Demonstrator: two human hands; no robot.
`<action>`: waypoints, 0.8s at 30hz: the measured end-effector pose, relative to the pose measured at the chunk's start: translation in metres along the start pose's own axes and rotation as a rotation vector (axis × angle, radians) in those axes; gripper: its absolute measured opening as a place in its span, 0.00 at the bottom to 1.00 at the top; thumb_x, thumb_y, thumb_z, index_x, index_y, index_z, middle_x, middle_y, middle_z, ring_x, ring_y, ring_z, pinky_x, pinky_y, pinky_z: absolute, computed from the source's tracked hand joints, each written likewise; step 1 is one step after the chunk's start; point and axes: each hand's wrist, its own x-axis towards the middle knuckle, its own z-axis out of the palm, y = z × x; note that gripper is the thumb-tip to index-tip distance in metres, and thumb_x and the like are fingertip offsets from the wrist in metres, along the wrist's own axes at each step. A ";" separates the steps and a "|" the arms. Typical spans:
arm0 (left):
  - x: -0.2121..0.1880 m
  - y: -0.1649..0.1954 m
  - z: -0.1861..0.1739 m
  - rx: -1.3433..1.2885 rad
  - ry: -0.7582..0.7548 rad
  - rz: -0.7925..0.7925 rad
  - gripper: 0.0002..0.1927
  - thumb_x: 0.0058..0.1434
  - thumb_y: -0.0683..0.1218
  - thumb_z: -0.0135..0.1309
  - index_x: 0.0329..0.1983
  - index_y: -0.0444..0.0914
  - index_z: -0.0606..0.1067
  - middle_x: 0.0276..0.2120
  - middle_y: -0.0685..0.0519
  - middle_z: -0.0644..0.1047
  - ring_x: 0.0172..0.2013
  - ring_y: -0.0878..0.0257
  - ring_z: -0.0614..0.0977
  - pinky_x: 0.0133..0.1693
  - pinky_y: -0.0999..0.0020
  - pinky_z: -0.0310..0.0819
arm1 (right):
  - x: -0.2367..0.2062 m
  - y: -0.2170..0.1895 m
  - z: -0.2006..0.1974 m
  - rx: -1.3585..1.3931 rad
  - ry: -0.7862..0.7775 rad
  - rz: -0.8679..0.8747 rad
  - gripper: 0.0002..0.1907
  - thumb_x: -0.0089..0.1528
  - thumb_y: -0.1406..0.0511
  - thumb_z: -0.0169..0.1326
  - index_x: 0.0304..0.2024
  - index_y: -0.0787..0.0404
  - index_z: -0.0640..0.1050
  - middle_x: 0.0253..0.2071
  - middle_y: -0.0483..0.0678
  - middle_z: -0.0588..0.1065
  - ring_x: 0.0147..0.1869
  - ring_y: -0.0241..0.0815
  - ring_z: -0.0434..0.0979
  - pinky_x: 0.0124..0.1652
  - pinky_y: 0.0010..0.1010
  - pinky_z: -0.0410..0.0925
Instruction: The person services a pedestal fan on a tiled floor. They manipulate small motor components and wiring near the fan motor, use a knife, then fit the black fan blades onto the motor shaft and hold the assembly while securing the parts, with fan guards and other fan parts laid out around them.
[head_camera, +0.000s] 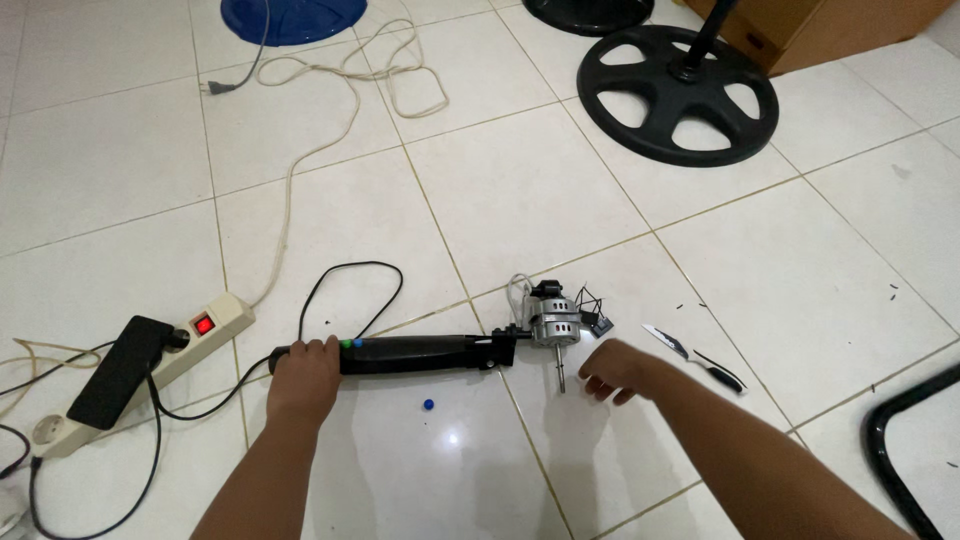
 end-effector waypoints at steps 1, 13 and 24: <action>0.002 0.000 0.000 0.009 -0.013 -0.002 0.22 0.67 0.48 0.55 0.63 0.41 0.69 0.46 0.53 0.79 0.48 0.58 0.80 0.43 0.66 0.77 | 0.001 0.001 0.011 0.028 -0.029 0.001 0.17 0.65 0.57 0.51 0.47 0.60 0.82 0.38 0.49 0.83 0.39 0.43 0.83 0.38 0.41 0.73; 0.002 0.000 0.002 -0.098 -0.031 -0.024 0.20 0.62 0.54 0.60 0.53 0.41 0.71 0.43 0.52 0.79 0.49 0.57 0.79 0.45 0.64 0.76 | 0.003 -0.001 0.030 -0.179 0.134 0.010 0.30 0.58 0.45 0.62 0.47 0.62 0.87 0.37 0.48 0.79 0.37 0.41 0.78 0.35 0.37 0.71; 0.009 0.000 0.012 -0.123 -0.096 -0.026 0.20 0.61 0.56 0.61 0.50 0.42 0.71 0.44 0.53 0.78 0.50 0.57 0.79 0.47 0.64 0.76 | 0.022 0.020 0.001 -0.129 0.142 0.007 0.20 0.61 0.53 0.56 0.49 0.57 0.81 0.37 0.46 0.81 0.35 0.41 0.80 0.32 0.38 0.71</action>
